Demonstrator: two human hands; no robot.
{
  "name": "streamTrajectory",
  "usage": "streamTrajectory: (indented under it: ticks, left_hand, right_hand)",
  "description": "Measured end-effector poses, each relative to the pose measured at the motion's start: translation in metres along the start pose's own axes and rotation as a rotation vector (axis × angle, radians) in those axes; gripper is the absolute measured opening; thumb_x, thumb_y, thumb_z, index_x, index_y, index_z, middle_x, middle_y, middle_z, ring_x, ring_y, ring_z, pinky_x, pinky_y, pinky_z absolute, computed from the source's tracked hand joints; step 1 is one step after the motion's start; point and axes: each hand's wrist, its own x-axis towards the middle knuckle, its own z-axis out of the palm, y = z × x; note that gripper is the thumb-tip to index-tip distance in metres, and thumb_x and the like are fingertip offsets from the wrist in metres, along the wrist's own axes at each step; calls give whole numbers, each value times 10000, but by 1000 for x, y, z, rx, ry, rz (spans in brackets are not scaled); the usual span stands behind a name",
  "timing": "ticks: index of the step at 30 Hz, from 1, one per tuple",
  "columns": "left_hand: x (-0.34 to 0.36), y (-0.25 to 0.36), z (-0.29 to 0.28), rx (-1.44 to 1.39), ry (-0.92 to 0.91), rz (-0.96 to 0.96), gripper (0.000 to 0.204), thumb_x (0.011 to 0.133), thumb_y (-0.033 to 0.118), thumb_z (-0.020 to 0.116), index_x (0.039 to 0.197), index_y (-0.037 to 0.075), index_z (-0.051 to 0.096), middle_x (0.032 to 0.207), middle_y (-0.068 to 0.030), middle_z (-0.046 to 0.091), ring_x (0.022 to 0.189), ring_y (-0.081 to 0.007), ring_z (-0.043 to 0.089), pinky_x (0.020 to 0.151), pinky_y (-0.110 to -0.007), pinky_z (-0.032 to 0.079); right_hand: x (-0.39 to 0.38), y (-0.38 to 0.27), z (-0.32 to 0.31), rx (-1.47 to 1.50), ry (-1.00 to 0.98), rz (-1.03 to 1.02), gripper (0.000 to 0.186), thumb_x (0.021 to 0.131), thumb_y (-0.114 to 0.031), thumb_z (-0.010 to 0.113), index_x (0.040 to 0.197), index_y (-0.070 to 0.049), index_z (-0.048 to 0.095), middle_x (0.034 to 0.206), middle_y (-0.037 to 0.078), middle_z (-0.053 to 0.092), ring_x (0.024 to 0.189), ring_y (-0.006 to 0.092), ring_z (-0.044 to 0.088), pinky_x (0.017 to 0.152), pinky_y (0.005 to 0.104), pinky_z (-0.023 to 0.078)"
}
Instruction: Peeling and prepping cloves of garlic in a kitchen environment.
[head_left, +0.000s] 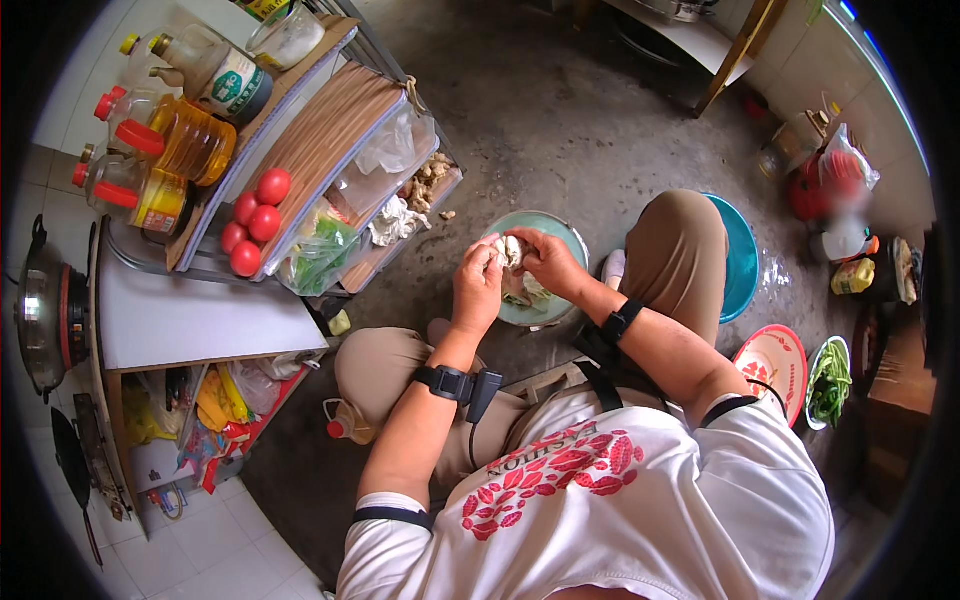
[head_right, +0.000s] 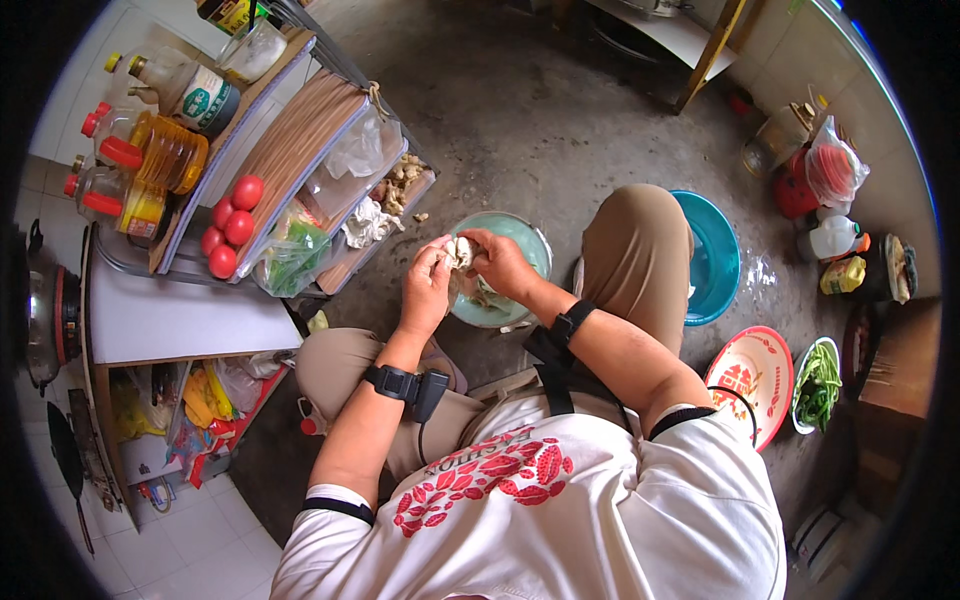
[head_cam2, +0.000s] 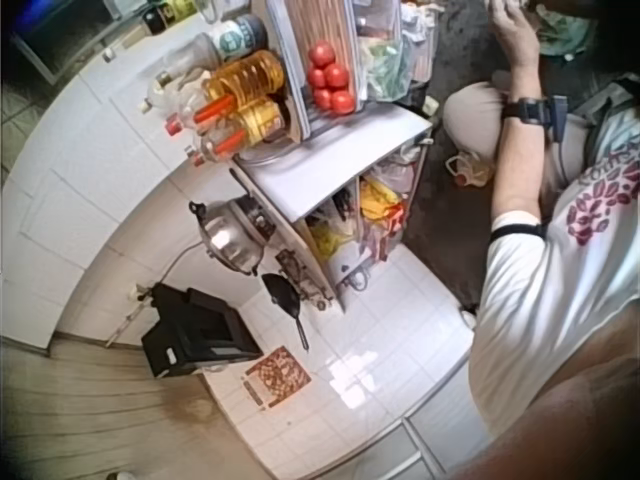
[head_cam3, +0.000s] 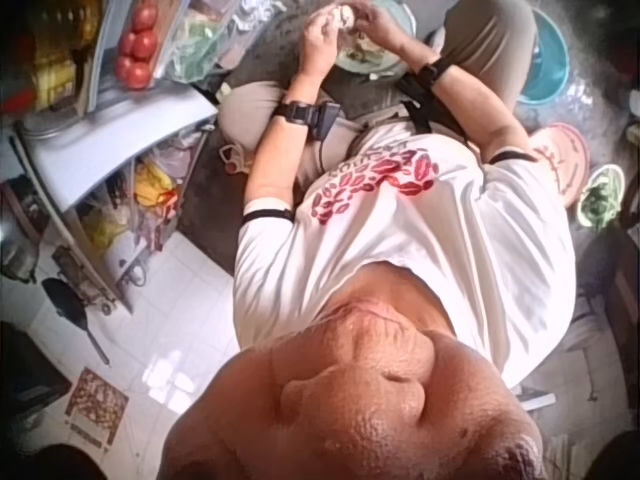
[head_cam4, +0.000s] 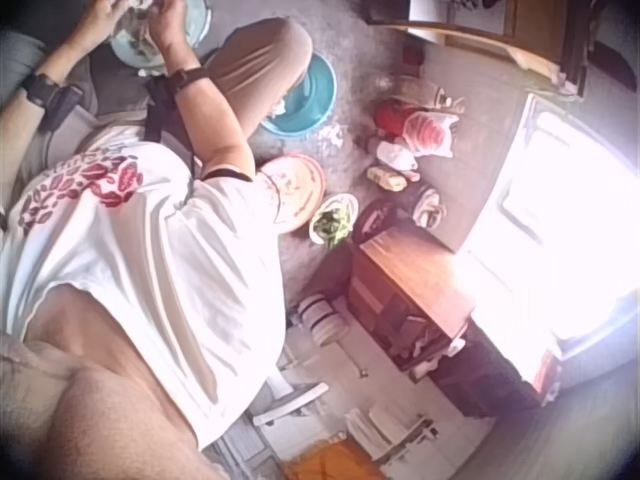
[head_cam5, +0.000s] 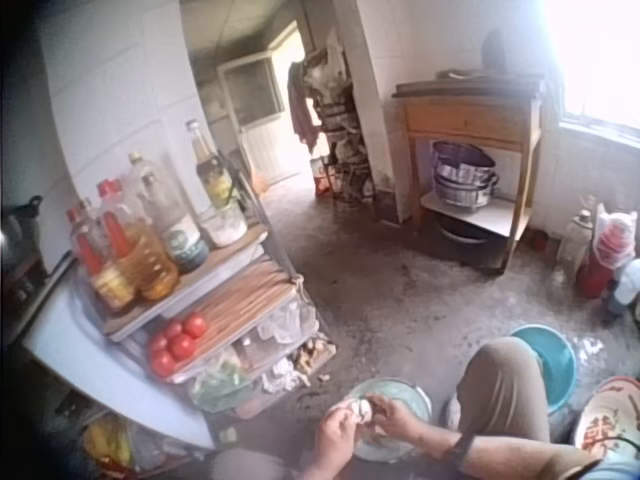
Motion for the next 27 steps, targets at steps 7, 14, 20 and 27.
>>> streamTrajectory:
  ticks: [7,14,20,27]
  left_hand:
    - [0,-5,-6,-383,-60,-320,151,930,99,423,916,-2,535,1157,-100,559,933,-135,560,826,-284,458]
    - [-1,-1,-10,-868,-48,-474,140,942,135,415,899,38,507,1144,-107,558,909,-167,574,840,-349,483]
    - [4,-10,-15,-947,73,-476,120,941,154,426,928,49,481,1048,-121,575,911,-201,584,848,-387,480]
    - [1,-13,-14,-860,140,-559,115,937,139,423,913,40,477,935,-94,566,856,-180,577,825,-390,489]
  right_hand:
    - [-2,-6,-2,-58,8,43,367,770,63,413,1121,48,519,883,98,615,726,141,598,635,267,496]
    - [9,25,-5,131,169,232,184,785,54,408,882,2,556,715,10,555,632,103,510,555,242,424]
    - [8,45,-14,-229,133,249,115,837,-36,458,855,-7,569,726,48,561,656,138,533,599,272,436]
    - [5,15,-6,-82,120,48,348,855,-175,553,1163,-16,522,965,134,605,854,243,588,769,309,451]
